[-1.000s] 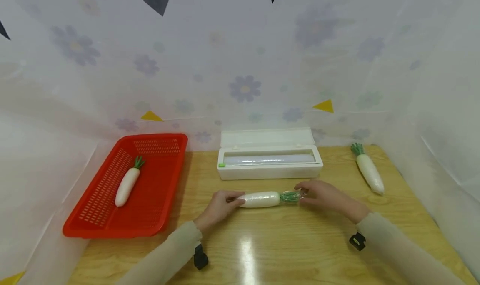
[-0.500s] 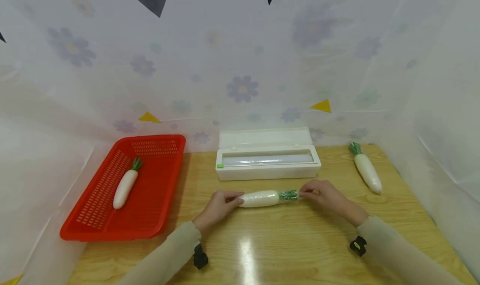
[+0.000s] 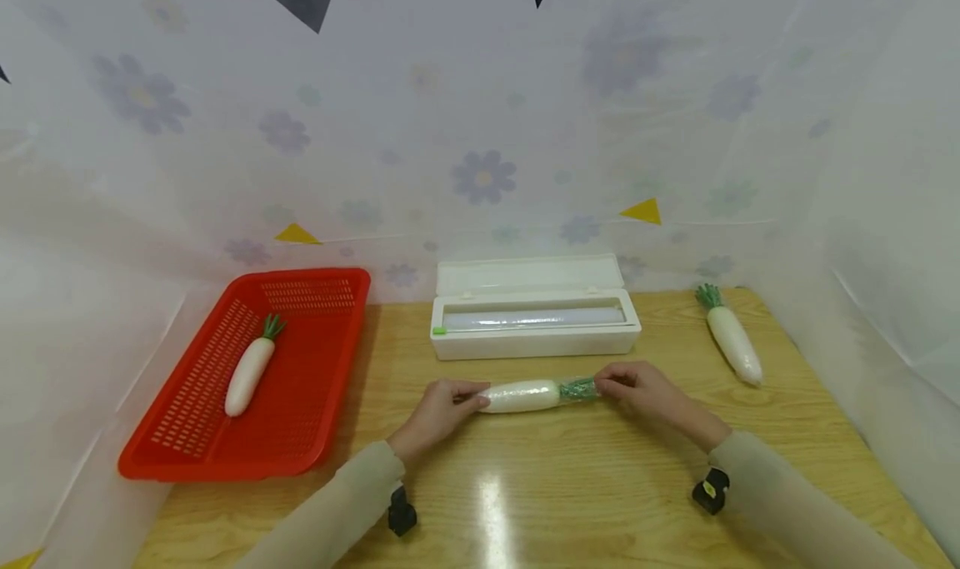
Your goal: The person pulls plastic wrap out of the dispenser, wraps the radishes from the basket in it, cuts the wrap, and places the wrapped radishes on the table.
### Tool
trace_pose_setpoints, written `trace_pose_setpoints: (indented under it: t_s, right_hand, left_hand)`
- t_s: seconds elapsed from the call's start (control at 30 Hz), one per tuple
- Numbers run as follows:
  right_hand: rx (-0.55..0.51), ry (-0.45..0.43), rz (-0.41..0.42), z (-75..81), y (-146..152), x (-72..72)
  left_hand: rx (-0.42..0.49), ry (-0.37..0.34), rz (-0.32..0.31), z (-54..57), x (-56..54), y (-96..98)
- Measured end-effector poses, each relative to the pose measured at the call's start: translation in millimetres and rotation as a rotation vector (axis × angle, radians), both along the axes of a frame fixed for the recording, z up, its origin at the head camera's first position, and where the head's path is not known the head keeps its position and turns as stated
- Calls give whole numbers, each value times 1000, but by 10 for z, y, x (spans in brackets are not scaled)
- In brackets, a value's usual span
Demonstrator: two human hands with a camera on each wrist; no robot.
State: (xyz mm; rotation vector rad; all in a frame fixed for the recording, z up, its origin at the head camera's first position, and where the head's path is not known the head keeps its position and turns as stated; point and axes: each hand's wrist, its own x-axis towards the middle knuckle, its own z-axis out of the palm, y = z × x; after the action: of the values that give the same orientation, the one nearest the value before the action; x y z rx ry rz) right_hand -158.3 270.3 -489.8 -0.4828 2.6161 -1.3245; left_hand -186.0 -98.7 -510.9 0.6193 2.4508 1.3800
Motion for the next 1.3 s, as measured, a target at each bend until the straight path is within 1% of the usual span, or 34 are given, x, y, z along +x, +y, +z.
trace_pose_setpoints:
  t_s: [0.13,0.23,0.3,0.33,0.43,0.47,0.53,0.57,0.67,0.77,0.87,0.97,1.03,1.1,1.17,1.23,1.3]
  right_hand:
    - [-127,-115,-45,-47,-52,-23]
    - [-173,-172,-92,-76,-84,-36]
    - [-145,-165,-115,-84,-96,-37]
    - [-124,-154,-122,-84,-102,-36]
    - [-93,-126,-116,-73,-117,-28]
    - [-82,-111,-112,-70,-124,-24]
    - [-50,-70,-102,-64,-137,-17]
    - [-34,-53,-100,-63,-143,-13]
    - [7,1,-102,-70,-155,-4]
    - [24,17,-119,-78,-165,-4]
    - [47,42,-102,-87,-178,-21]
    - [77,97,-62,-97,-198,-52]
    - [91,144,-35,-106,-203,-68]
    - [118,203,-28,-117,-203,-72]
    - [139,242,-28,-127,-187,-66]
    - [160,252,-31,-132,-169,-55]
    - [171,216,-34,-126,-153,-46]
  left_hand:
    - [-8,-3,-5,-3,-1,-10]
    - [-17,14,-27,-5,4,-14]
    - [-37,63,-60,-1,11,-9]
    - [-58,101,-79,0,18,-3]
    - [-139,243,-122,9,42,28]
    - [-160,282,-123,15,51,41]
    - [-178,324,-106,22,66,68]
    - [-170,325,-90,26,70,82]
    - [-117,288,-42,34,74,106]
    - [-89,274,-28,34,74,109]
    - [-103,287,-46,29,82,99]
    - [-129,290,-55,16,89,104]
    - [-145,288,-47,1,91,120]
    - [-159,289,-29,-17,87,142]
    - [-153,277,-3,-34,82,162]
    - [-146,265,17,-56,71,176]
    - [-141,259,27,-66,64,177]
